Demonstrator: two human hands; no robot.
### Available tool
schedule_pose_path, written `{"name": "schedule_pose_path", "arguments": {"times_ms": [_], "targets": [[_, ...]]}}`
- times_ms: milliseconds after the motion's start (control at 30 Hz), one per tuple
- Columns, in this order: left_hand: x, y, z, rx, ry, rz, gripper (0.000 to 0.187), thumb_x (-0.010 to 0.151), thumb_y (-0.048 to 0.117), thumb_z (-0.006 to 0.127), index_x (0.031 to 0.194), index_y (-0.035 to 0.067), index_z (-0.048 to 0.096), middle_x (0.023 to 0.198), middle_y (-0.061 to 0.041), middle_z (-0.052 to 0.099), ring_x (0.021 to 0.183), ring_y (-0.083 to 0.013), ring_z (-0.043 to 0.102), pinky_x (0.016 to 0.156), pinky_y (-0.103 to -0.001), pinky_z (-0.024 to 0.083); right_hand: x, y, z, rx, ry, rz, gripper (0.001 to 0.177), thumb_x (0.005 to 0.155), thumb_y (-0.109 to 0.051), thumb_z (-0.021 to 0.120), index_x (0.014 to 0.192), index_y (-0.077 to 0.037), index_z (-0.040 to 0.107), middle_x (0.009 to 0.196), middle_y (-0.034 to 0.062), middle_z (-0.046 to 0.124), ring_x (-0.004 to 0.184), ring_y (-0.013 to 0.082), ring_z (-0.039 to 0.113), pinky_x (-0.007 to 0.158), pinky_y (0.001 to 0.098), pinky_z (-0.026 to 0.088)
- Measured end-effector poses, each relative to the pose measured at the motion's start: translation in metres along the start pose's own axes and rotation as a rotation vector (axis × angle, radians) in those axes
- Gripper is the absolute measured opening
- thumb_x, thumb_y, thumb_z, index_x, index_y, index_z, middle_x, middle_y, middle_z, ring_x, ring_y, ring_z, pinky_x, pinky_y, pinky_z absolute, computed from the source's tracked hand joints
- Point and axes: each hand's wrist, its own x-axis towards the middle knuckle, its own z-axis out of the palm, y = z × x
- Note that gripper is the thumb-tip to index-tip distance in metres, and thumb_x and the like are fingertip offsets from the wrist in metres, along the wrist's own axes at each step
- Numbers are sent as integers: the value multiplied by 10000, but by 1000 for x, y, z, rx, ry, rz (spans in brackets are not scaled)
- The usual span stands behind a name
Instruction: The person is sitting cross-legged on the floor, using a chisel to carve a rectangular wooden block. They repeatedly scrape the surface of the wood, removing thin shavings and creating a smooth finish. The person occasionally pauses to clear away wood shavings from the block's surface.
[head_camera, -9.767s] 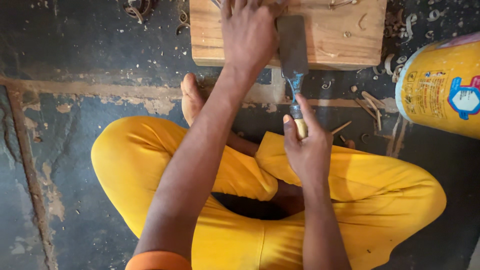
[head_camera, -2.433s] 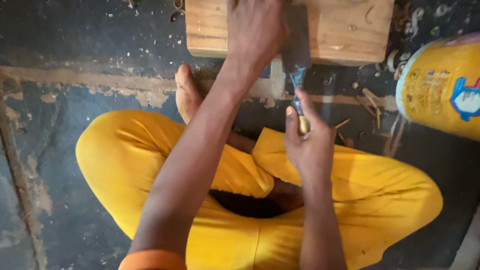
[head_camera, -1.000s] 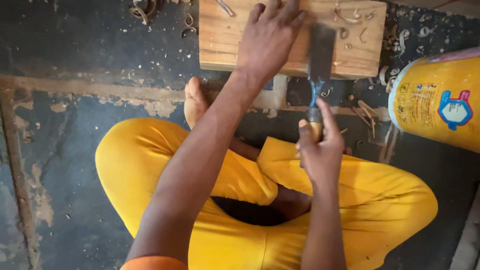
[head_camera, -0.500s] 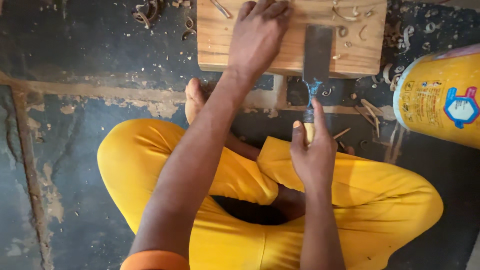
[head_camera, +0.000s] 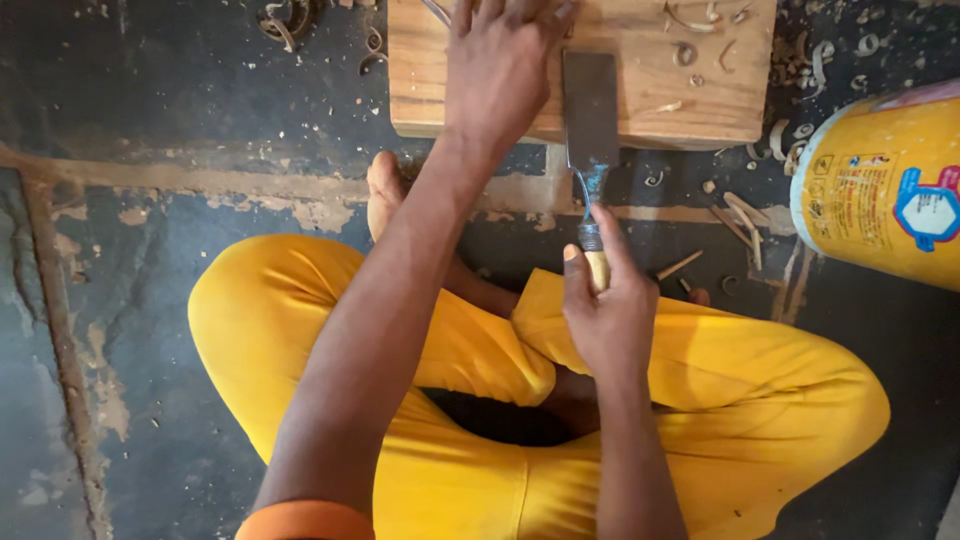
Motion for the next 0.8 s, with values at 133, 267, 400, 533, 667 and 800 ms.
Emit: {"name": "schedule_pose_path", "arguments": {"times_ms": [133, 267, 400, 533, 667, 800], "targets": [[-1, 2, -2, -63, -11, -15, 442, 869, 5, 628, 1243, 201, 760, 1225, -51, 718, 1203, -290, 604, 1105, -513, 376, 2, 1, 1, 5, 16, -91, 463, 972, -146, 691, 1425, -105, 605, 754, 100, 642, 602, 120, 516, 606, 306, 499], [-2, 6, -4, -62, 33, -12, 440, 828, 17, 648, 1222, 177, 764, 1190, -55, 728, 1174, -307, 614, 1094, -508, 383, 4, 5, 2, 33, 37, -194, 457, 986, -128, 691, 1432, -91, 598, 899, 134, 704, 686, 127, 600, 674, 316, 528], [-2, 7, -2, -66, 46, -28, 454, 801, 9, 642, 1208, 166, 765, 1164, -56, 735, 1148, -304, 624, 1073, -512, 393, 3, 6, 5, -12, 92, -414, 417, 1028, -103, 695, 1429, -77, 584, 1175, 225, 721, 1038, 190, 746, 843, 347, 567], [-3, 7, -1, -42, 73, -22, 458, 802, 1, 633, 1206, 172, 764, 1153, -55, 737, 1141, -297, 631, 1064, -504, 409, 4, -1, 5, -24, 3, -91, 475, 967, -130, 705, 1433, -116, 615, 786, 192, 678, 617, 198, 587, 632, 348, 526], [-3, 7, 0, -62, 49, -40, 430, 809, 11, 638, 1184, 171, 773, 1107, -78, 742, 1115, -297, 644, 1041, -501, 420, 4, -4, 5, -15, 18, -142, 460, 971, -130, 698, 1421, -97, 608, 820, 172, 707, 618, 162, 619, 636, 335, 529], [-4, 7, 3, -52, 76, -36, 430, 799, 2, 635, 1168, 172, 777, 1085, -80, 747, 1105, -291, 651, 1036, -497, 425, 4, -6, 4, -16, 19, -147, 463, 968, -129, 696, 1422, -96, 612, 824, 168, 719, 634, 146, 644, 634, 332, 532]]}}
